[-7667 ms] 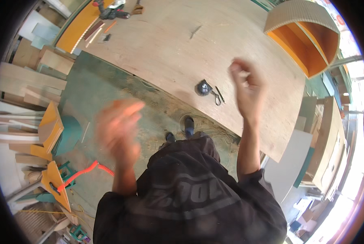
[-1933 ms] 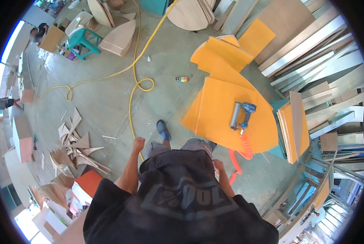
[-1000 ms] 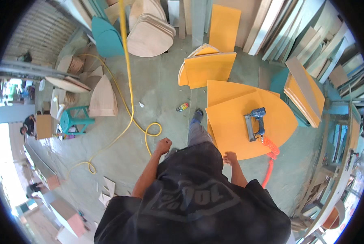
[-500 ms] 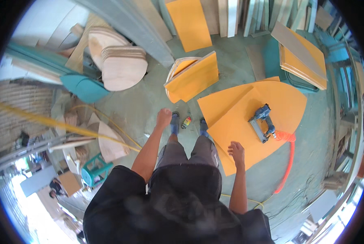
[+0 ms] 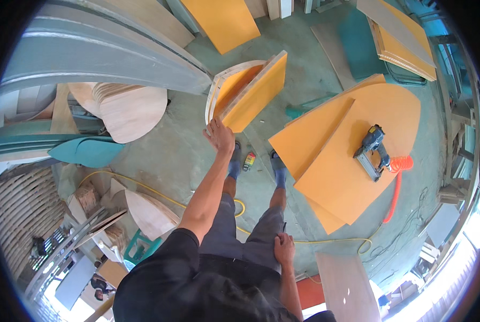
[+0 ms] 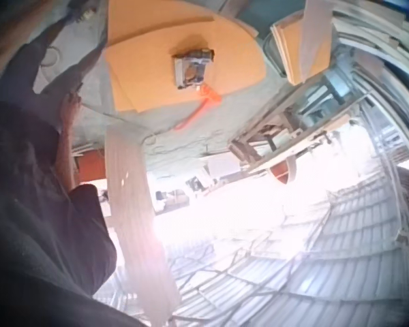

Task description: The person measures the interior dimensions of a curved wooden shelf with a tape measure and pencil, then moves around a workshop to handle yellow wooden panels and other furniture components.

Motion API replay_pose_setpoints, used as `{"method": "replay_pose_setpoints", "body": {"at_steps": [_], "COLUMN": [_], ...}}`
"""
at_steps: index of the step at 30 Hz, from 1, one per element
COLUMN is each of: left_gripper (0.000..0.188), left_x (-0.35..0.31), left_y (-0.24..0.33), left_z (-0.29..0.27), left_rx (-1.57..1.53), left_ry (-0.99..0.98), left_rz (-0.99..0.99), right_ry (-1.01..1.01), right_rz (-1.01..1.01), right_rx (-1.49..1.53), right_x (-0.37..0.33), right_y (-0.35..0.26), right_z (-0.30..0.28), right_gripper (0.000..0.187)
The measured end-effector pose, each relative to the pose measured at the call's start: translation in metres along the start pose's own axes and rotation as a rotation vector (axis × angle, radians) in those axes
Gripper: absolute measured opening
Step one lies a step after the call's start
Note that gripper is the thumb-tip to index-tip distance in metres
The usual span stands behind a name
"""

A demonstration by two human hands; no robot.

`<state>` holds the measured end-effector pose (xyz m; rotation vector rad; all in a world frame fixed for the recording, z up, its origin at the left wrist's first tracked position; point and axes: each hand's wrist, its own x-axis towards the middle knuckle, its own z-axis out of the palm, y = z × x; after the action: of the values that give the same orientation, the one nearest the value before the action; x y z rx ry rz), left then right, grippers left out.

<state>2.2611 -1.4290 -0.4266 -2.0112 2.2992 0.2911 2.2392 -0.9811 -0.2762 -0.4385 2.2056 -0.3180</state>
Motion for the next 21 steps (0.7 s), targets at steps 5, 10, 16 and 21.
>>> {"method": "replay_pose_setpoints", "body": {"at_steps": [5,10,16,21], "left_gripper": [0.029,0.025,0.027,0.029], "left_x": [-0.014,-0.032,-0.047,-0.041], "left_y": [-0.016,-0.017,-0.014,-0.026], "left_z": [0.005,0.006,-0.001,0.001], "left_rx": [-0.088,-0.224,-0.337,-0.323], "left_ry": [-0.087,-0.107,-0.275,-0.294], "left_rz": [0.27,0.34,0.139,0.114], "right_ry": [0.021,-0.091,-0.253,-0.233], "right_rz": [0.161,0.457,0.109,-0.255], "right_rx": [0.16,0.493,0.525,0.455], "right_x": [-0.008,0.004,0.071,0.179], "right_y": [-0.003,0.002,-0.055,-0.146], "right_z": [0.022,0.011,0.036,0.095], "right_gripper": [0.024,0.025,0.028,0.029]}}
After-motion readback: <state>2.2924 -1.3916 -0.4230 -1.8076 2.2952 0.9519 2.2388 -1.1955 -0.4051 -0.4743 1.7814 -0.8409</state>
